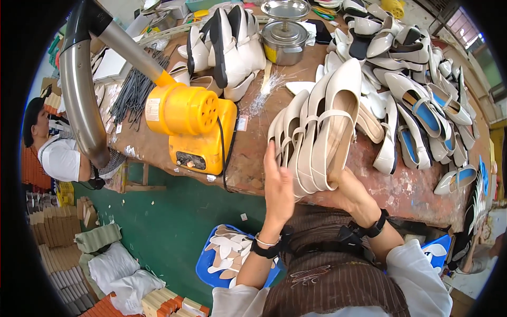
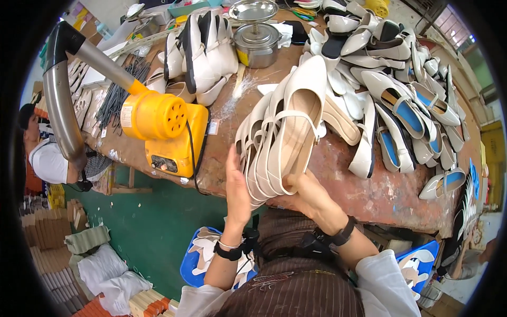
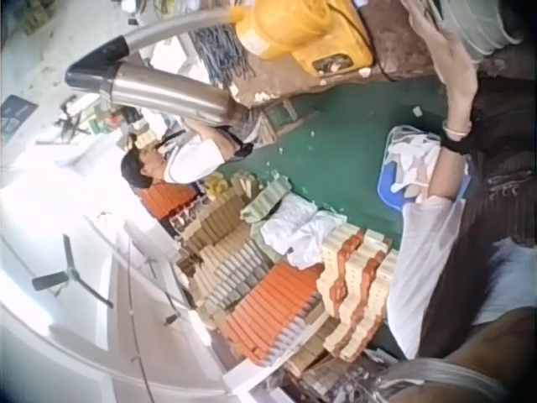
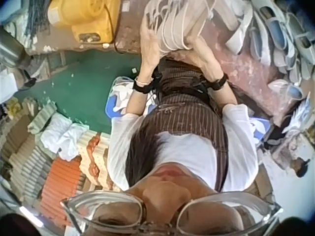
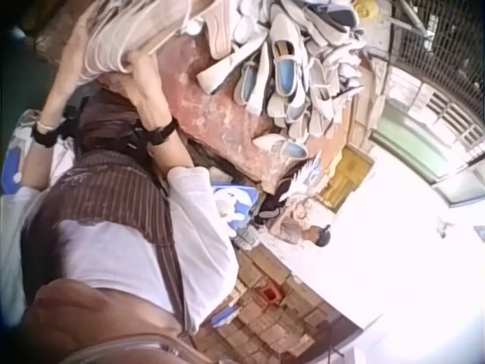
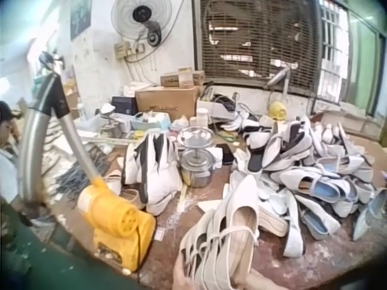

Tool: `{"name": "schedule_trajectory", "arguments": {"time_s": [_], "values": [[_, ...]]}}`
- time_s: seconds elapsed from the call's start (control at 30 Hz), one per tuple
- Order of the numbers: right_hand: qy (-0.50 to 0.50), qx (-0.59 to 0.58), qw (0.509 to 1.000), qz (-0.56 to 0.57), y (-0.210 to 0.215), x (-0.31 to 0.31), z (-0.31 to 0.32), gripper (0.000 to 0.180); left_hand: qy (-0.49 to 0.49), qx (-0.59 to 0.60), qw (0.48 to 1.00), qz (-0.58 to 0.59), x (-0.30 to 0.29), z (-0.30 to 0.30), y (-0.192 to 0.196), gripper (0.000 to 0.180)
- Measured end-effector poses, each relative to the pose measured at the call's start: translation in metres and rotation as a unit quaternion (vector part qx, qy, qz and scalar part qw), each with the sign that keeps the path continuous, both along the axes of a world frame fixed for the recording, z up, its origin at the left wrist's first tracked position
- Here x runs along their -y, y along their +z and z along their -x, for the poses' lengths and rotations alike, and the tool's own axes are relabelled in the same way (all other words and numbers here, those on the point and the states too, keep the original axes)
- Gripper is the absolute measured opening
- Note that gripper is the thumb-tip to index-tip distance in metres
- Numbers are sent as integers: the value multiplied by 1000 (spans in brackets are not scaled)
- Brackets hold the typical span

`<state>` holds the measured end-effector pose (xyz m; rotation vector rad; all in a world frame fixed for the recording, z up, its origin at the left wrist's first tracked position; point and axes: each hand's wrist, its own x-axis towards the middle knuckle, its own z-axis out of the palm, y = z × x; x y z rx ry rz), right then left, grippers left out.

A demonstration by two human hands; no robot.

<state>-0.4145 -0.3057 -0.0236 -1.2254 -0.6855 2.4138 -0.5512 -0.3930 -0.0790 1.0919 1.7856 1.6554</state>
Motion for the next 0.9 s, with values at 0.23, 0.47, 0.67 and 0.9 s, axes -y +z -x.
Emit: {"name": "schedule_trajectory", "arguments": {"time_s": [0.23, 0.47, 0.67, 0.9], "values": [[-74, -89, 990, 87, -13, -6, -20, 47, -59, 398, 915, 17, 0, 29, 27, 91], [-73, -48, 991, -100, -36, -15, -54, 45, -109, 460, 881, -20, -1, 56, 45, 71], [-3, -95, 995, -31, -5, 1, -44, 49, -148, 443, 878, -105, 22, 83, 48, 60], [277, -203, 936, -76, -56, 33, -3, 51, 76, 423, 891, -147, 144, 70, -5, 82]]}}
